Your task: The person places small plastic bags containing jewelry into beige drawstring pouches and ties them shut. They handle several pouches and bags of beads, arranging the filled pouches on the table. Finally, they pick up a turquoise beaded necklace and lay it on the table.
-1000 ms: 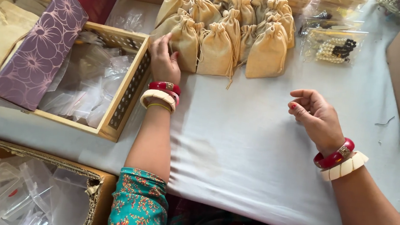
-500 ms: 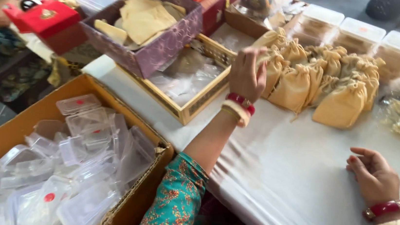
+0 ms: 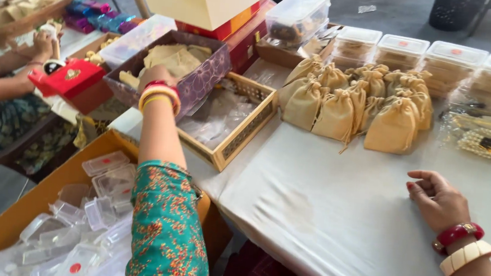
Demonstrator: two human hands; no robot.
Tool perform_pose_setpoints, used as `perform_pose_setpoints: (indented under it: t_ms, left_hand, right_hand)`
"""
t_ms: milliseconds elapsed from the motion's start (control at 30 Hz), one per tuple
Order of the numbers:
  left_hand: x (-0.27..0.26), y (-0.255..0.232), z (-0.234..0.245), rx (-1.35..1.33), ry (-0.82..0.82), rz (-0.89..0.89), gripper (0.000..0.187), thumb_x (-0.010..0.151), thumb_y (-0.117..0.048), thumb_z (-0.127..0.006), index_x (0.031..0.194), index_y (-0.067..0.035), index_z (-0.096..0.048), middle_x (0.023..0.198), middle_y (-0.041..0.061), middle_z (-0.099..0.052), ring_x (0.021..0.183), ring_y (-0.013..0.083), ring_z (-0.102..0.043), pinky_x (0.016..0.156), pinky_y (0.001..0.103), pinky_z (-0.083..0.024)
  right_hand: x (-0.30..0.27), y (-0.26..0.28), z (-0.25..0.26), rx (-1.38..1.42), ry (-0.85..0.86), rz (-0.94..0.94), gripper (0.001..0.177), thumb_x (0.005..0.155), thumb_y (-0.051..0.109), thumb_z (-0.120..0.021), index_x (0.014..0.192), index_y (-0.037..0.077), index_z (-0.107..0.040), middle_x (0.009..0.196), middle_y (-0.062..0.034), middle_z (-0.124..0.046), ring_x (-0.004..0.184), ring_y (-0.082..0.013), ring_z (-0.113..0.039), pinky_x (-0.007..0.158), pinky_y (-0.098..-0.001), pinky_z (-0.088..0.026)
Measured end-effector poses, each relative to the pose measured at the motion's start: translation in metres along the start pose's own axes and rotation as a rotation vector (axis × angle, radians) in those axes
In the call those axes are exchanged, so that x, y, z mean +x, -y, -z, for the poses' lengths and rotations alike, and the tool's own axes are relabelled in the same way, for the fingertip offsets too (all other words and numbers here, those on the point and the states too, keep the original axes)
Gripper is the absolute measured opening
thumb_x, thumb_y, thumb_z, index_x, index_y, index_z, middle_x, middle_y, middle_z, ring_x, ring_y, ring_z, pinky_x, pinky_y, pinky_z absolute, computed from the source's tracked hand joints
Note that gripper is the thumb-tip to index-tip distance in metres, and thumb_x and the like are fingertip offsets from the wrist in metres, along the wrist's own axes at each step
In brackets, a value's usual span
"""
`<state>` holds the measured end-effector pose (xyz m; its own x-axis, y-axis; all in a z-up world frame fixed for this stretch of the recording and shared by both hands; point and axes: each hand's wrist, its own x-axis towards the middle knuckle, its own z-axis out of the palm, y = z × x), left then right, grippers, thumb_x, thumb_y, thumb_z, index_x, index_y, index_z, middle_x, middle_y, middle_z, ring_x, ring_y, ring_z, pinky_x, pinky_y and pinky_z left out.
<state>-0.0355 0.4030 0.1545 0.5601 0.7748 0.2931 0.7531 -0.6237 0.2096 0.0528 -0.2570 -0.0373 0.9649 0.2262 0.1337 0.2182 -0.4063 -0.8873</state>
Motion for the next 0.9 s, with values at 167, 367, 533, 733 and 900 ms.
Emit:
perform_pose_setpoints:
  t_ms: [167,367,533,733,900]
  left_hand:
    - [-0.009,-0.001,0.012,0.015,0.035,0.041,0.039,0.087,-0.042,-0.079,0.106,-0.008,-0.079,0.112,0.021,-0.074,0.102,0.0363,-0.072,0.087,0.044,-0.058]
    - [0.017,0.014,-0.016,0.091,-0.056,0.013,0.023,0.095,-0.026,-0.071,0.106,-0.009,-0.081,0.112,0.020,-0.076,0.101,0.0377,-0.075,0.084,0.046,-0.061]
    - [-0.032,0.002,0.028,0.083,-0.085,-0.035,0.042,0.086,-0.044,-0.078,0.115,-0.013,-0.075,0.119,0.012,-0.072,0.117,0.0329,-0.064,0.094,0.047,-0.053]
    - [0.023,0.011,-0.007,0.047,0.068,-0.200,0.053,0.081,-0.015,-0.075,0.131,-0.028,-0.066,0.124,0.010,-0.069,0.112,0.0330,-0.067,0.093,0.046,-0.054]
    - [-0.005,0.008,0.009,0.077,-0.027,-0.124,0.048,0.089,-0.016,-0.071,0.136,-0.020,-0.062,0.141,0.017,-0.058,0.125,0.0383,-0.061,0.099,0.046,-0.053]
  right_hand:
    - [-0.001,0.004,0.002,-0.019,0.009,0.005,0.032,0.097,0.013,-0.066,0.128,0.004,-0.069,0.097,-0.0056,-0.075,0.088,-0.0128,-0.069,0.080,-0.0296,-0.056]
    - [0.002,0.002,0.003,-0.035,0.012,-0.006,0.032,0.097,0.014,-0.067,0.128,0.005,-0.069,0.097,-0.0060,-0.076,0.087,-0.0135,-0.069,0.080,-0.0303,-0.056]
    - [0.001,0.001,0.001,-0.040,0.017,-0.012,0.032,0.097,0.015,-0.068,0.128,0.004,-0.069,0.096,-0.0067,-0.075,0.087,-0.0138,-0.069,0.080,-0.0302,-0.056]
    - [0.004,-0.002,0.002,-0.017,0.018,0.009,0.033,0.096,0.014,-0.067,0.128,0.004,-0.068,0.096,-0.0057,-0.076,0.086,-0.0132,-0.069,0.079,-0.0300,-0.055]
    - [0.012,-0.022,0.002,0.028,0.029,0.031,0.033,0.097,0.013,-0.066,0.128,0.003,-0.068,0.096,-0.0061,-0.075,0.087,-0.0135,-0.069,0.079,-0.0293,-0.056]
